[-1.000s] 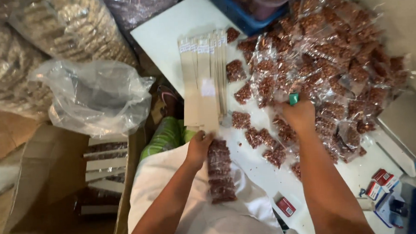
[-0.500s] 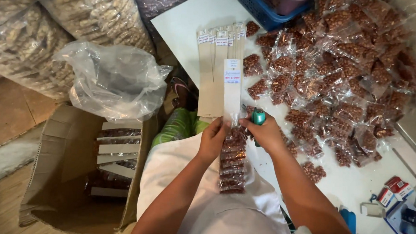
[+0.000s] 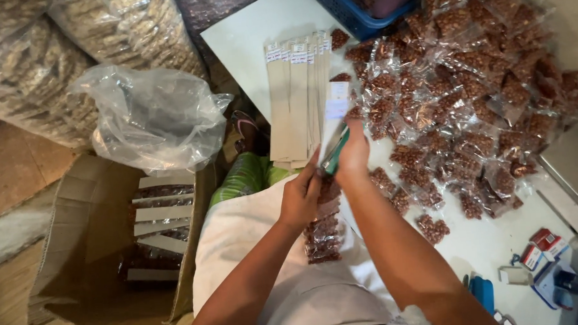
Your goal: Attaching small plastic bags of nuts to a long white strip using a handheld stapler.
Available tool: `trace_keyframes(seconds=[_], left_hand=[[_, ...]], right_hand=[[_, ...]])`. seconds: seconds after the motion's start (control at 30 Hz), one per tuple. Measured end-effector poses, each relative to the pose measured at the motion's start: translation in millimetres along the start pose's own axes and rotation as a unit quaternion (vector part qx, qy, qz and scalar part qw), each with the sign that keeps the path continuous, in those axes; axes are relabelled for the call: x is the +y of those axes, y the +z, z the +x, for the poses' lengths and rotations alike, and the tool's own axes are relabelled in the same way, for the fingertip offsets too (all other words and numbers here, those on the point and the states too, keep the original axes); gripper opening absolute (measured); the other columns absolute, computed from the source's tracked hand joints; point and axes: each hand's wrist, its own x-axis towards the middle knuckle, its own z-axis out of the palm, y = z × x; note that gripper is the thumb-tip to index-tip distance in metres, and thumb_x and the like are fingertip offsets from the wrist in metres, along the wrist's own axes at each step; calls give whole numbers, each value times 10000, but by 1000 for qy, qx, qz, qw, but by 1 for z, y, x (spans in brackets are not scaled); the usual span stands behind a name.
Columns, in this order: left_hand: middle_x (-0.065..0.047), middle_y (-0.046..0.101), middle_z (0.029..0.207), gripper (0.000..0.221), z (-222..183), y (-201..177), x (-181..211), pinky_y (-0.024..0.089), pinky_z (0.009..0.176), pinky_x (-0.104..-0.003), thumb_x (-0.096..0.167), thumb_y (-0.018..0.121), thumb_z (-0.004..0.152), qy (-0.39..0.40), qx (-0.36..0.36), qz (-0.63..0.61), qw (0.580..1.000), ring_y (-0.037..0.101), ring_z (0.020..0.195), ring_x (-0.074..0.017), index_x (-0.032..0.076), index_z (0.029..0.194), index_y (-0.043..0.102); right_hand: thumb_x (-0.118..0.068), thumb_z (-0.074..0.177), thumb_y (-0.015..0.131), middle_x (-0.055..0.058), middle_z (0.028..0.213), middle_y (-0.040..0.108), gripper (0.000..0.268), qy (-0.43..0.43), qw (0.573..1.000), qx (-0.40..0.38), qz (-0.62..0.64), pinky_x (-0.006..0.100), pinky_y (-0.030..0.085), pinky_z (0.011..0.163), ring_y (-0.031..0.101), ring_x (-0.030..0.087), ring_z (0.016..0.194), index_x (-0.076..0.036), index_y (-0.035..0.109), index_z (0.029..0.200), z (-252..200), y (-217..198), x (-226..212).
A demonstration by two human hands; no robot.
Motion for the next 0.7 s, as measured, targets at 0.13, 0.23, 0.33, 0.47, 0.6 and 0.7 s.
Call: trace_keyframes(seconds=[0.13, 0.23, 0.33, 0.47, 0.6, 0.7], left_hand=[[-244, 751, 1077, 513, 0, -3, 8, 550, 973, -537, 261, 486, 996, 9, -2, 47, 999, 685, 1066, -443, 359, 1499, 505], [-289, 747, 995, 479, 18, -2, -26, 518, 998, -565, 239, 539, 940, -45, 2, 51, 998, 683, 1057, -465, 214, 1414, 606], [-118, 776, 782, 453, 53, 1, -108, 554, 936, -446, 232, 544, 946, -108, 66, -39, 991, 753, 905, -259, 173, 1389, 616], [-155, 748, 1132, 395, 53, -7, -109, 513, 1000, -477, 352, 626, 1004, -184, 101, -113, 971, 676, 1107, -278, 113, 1318, 646], [-96, 745, 1032, 373, 52, 4, -135, 522, 878, -466, 395, 649, 1000, -248, 53, -96, 962, 668, 926, -208, 90, 1212, 687], [-52, 652, 794, 348, 60, 11, -184, 455, 691, -422, 433, 750, 914, -244, 35, -38, 969, 605, 764, -193, 103, 1004, 685]], right_hand=[[-576, 871, 651, 89, 1156, 633, 615, 19, 996, 16, 82, 396, 450, 1031, 571, 225, 1109, -89, 635, 1247, 20, 20, 14], [-711, 828, 581, 122, 1300, 688, 754, 52, 985, 33, -163, 404, 379, 1176, 567, 299, 1338, -107, 697, 1263, 30, 19, 9], [-404, 750, 869, 95, 903, 713, 463, -124, 953, -44, -274, 448, 608, 732, 729, 298, 884, -121, 679, 1064, 114, 2, 19], [-327, 811, 743, 183, 1115, 723, 516, -218, 759, 25, -613, 528, 558, 957, 685, 392, 1126, -128, 603, 1265, 174, -22, -31], [-409, 856, 694, 214, 1221, 715, 537, -175, 737, 12, -653, 565, 526, 1010, 650, 436, 1198, -137, 619, 1313, 161, -38, -66], [-379, 842, 750, 152, 1163, 715, 458, -272, 775, 13, -571, 531, 555, 975, 675, 392, 1130, -182, 701, 1252, 206, -82, -43]])
